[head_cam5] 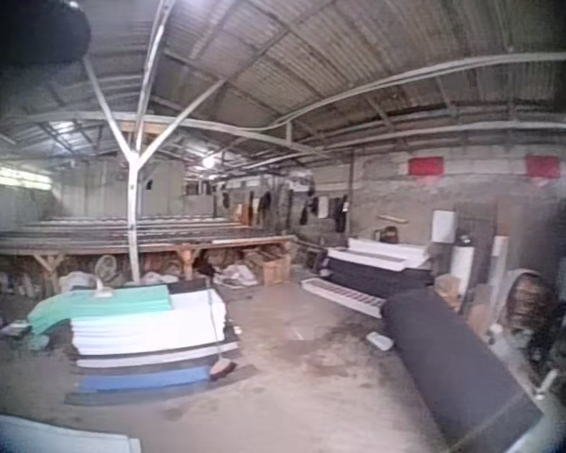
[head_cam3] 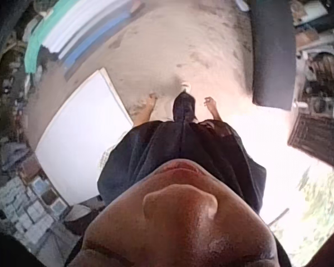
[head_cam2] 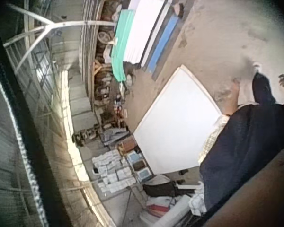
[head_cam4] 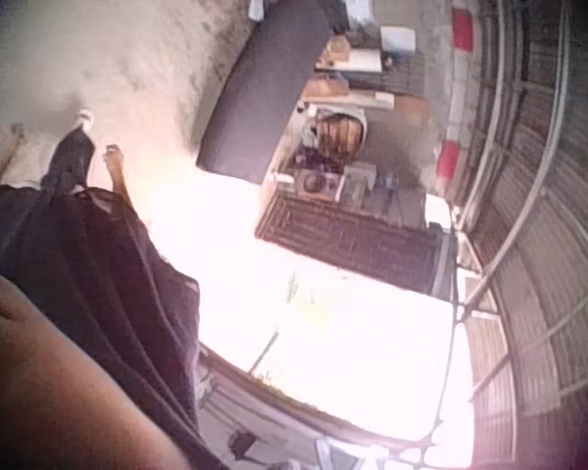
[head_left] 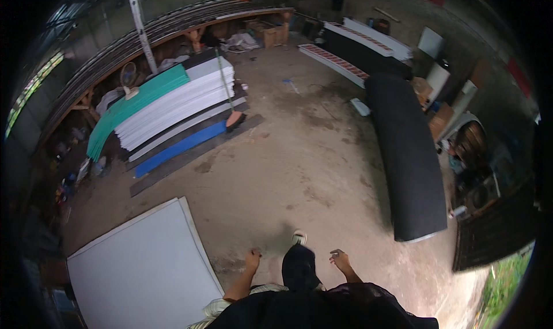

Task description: The person sweeps the floor of a cluttered workshop using a broom, gathering debris into a pile. They then pick up the debris by hand and place it into a white sack. The person also handles a stack of white rectangular boards, moving them from the floor to a storage area.

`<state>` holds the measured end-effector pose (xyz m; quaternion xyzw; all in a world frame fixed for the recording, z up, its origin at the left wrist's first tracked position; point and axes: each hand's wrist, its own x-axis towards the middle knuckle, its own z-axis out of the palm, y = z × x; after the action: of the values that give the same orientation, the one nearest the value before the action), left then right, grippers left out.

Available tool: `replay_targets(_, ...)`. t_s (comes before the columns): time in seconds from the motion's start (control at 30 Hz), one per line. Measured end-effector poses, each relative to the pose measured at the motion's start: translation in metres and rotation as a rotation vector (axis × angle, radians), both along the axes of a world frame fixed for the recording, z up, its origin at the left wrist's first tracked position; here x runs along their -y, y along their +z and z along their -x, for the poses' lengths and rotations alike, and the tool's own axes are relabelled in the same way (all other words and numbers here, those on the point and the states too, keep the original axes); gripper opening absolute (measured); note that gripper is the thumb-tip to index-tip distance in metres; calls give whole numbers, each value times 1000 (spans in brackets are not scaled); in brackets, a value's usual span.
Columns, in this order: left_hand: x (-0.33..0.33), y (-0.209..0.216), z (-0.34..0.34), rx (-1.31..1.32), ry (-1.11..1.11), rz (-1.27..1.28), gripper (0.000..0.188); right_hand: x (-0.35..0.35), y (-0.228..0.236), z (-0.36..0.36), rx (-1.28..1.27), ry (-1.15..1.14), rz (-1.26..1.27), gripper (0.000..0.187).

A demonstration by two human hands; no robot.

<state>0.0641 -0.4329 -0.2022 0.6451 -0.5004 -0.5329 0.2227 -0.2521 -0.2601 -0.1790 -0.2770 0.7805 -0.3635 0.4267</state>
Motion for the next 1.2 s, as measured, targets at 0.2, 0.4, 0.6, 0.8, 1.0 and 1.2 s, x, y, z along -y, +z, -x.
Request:
replay_targets(0.2, 60, -42, 42, 288, -244, -112, 27, 40, -127, 116, -189, -60, -303, 16)
replay_targets(0.4, 192, -8, 57, 112, 13, 125, 21, 209, -68, 156, -663, 580, -181, 21)
replay_targets(0.6, 344, -2, 104, 110, 97, 240, 19, 428, -58, 222, 251, 113, 4, 18)
replay_targets(0.8, 478, -49, 75, 275, 167, -47, 20, 646, -43, 188, -19, 274, -114, 18)
replay_targets(1.0, 636, -39, 79, 215, 232, 59, 23, 816, -26, 167, -180, 522, -47, 18)
replay_targets(1.2, 821, 14, 105, 96, 266, 180, 19, 1015, 30, 150, -199, 669, 21, 18)
